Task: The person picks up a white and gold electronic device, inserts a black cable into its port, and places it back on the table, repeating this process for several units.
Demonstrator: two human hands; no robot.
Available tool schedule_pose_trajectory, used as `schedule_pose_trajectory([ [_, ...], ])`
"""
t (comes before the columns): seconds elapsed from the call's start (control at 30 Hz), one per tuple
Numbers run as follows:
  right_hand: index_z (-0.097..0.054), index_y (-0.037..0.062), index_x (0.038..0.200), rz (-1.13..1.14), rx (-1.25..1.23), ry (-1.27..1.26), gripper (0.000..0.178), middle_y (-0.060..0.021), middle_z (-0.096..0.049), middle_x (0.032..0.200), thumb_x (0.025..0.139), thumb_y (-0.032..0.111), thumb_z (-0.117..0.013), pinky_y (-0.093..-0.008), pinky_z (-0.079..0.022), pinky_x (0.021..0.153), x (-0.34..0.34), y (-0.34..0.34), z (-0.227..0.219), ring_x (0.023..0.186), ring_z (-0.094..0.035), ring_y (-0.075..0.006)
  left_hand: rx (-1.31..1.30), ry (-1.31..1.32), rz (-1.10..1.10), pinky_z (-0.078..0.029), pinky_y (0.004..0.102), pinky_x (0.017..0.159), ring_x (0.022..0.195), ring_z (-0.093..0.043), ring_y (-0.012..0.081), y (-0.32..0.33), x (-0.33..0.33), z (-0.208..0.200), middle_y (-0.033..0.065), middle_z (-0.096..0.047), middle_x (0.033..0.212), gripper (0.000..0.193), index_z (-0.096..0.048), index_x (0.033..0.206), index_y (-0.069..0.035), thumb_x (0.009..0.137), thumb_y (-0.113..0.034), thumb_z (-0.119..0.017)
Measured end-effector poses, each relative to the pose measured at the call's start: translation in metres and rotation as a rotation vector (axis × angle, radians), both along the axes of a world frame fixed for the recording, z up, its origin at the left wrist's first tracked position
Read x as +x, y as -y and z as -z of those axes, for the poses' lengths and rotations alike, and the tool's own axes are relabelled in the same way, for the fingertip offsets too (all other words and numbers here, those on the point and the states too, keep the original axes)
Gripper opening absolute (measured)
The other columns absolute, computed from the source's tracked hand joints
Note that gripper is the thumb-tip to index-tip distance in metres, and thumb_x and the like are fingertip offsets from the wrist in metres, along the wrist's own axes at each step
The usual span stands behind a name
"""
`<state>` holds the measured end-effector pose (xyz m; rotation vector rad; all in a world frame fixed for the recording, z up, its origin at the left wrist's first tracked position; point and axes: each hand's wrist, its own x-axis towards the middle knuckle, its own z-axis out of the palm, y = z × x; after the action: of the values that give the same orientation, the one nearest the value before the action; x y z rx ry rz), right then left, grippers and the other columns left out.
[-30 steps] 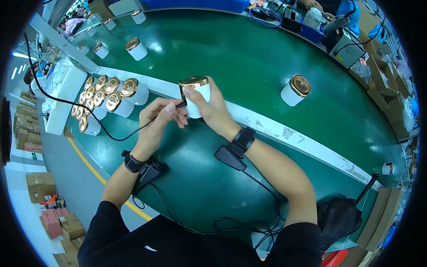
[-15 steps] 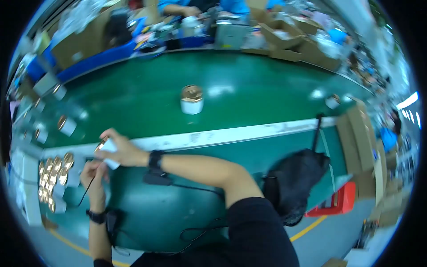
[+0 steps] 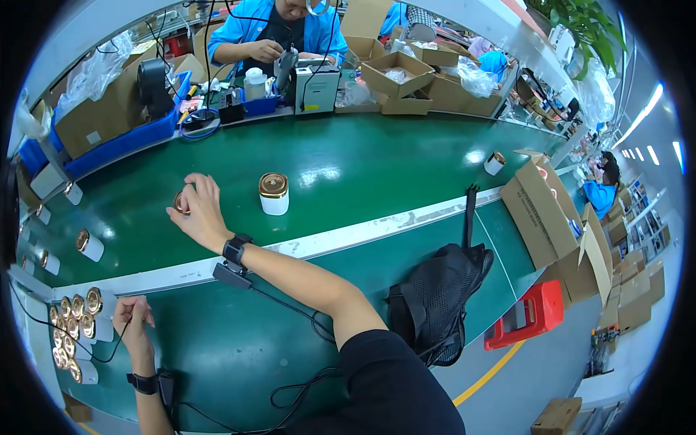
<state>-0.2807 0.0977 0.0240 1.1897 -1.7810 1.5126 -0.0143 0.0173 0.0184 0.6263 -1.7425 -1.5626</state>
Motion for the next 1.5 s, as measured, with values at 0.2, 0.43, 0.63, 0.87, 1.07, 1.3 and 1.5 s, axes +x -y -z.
schedule_pose_trajectory([
  [0.2,-0.042,0.0053,0.068,-0.270,-0.215,-0.150,0.034,-0.0104,-0.057,0.082,0.083,0.012,-0.071,-0.0335,-0.043,0.062,0.035,0.002,-0.026,0.078,-0.055,-0.0242,0.026,-0.001,-0.032,-0.039,0.0203,0.047,0.052,-0.049,0.0066,-0.005,-0.001,-0.003,0.0043,-0.059,0.072,0.010,-0.057,0.085,-0.001,0.090,-0.006,-0.064],
  [0.43,-0.039,0.0058,0.059,-0.854,0.258,0.429,0.044,0.0006,-0.036,0.046,0.092,0.019,-0.065,-0.0291,-0.025,0.042,0.069,0.006,-0.010,0.042,-0.033,-0.0053,0.046,-0.003,-0.052,-0.039,0.0202,0.047,0.053,-0.049,0.0063,-0.005,-0.001,-0.006,0.0039,-0.060,0.072,0.010,-0.057,0.085,-0.001,0.091,-0.007,-0.063],
  [0.63,-0.040,0.0030,0.055,-0.879,0.344,0.947,0.048,0.0012,-0.039,0.049,0.093,0.022,-0.063,-0.0310,-0.023,0.043,0.055,0.014,0.021,0.049,-0.030,-0.0053,0.067,0.022,-0.032,-0.038,0.0205,0.048,0.053,-0.049,0.0064,-0.010,-0.001,-0.013,0.0041,-0.060,0.072,0.011,-0.057,0.086,-0.001,0.091,-0.008,-0.063],
  [0.87,-0.034,0.0049,0.055,-0.829,0.374,0.719,0.050,0.0053,-0.031,0.051,0.095,0.020,-0.061,-0.0302,-0.020,0.044,0.070,0.015,0.032,0.051,-0.025,-0.0037,0.075,0.044,-0.056,-0.037,0.0197,0.048,0.052,-0.049,0.0064,-0.007,-0.002,-0.013,0.0032,-0.059,0.070,0.012,-0.057,0.084,-0.002,0.091,-0.010,-0.063],
  [1.07,-0.034,0.0050,0.055,-0.854,0.346,0.796,0.050,0.0055,-0.030,0.052,0.096,0.020,-0.061,-0.0302,-0.020,0.044,0.063,0.015,0.032,0.051,-0.025,-0.0036,0.064,0.034,-0.082,-0.036,0.0194,0.047,0.051,-0.049,0.0063,-0.005,-0.002,-0.008,0.0027,-0.059,0.070,0.012,-0.058,0.084,-0.003,0.092,-0.010,-0.062],
  [1.3,-0.037,0.0079,0.056,-0.852,0.385,0.798,0.050,0.0090,-0.031,0.055,0.097,0.024,-0.060,-0.0276,-0.019,0.045,0.067,0.015,0.031,0.053,-0.025,-0.0020,0.077,0.035,-0.072,-0.036,0.0202,0.047,0.052,-0.049,0.0066,-0.007,0.002,-0.014,0.0032,-0.060,0.070,0.013,-0.059,0.083,-0.002,0.091,-0.011,-0.063],
  [1.5,-0.048,0.0058,0.058,-0.790,0.430,0.726,0.046,0.0063,-0.035,0.054,0.096,0.028,-0.060,-0.0296,-0.026,0.045,0.066,0.014,0.032,0.054,-0.031,-0.0047,0.075,0.070,-0.036,-0.039,0.0196,0.049,0.056,-0.053,0.0053,-0.008,0.005,-0.017,0.0032,-0.063,0.073,0.014,-0.061,0.087,-0.001,0.091,-0.013,-0.067],
])
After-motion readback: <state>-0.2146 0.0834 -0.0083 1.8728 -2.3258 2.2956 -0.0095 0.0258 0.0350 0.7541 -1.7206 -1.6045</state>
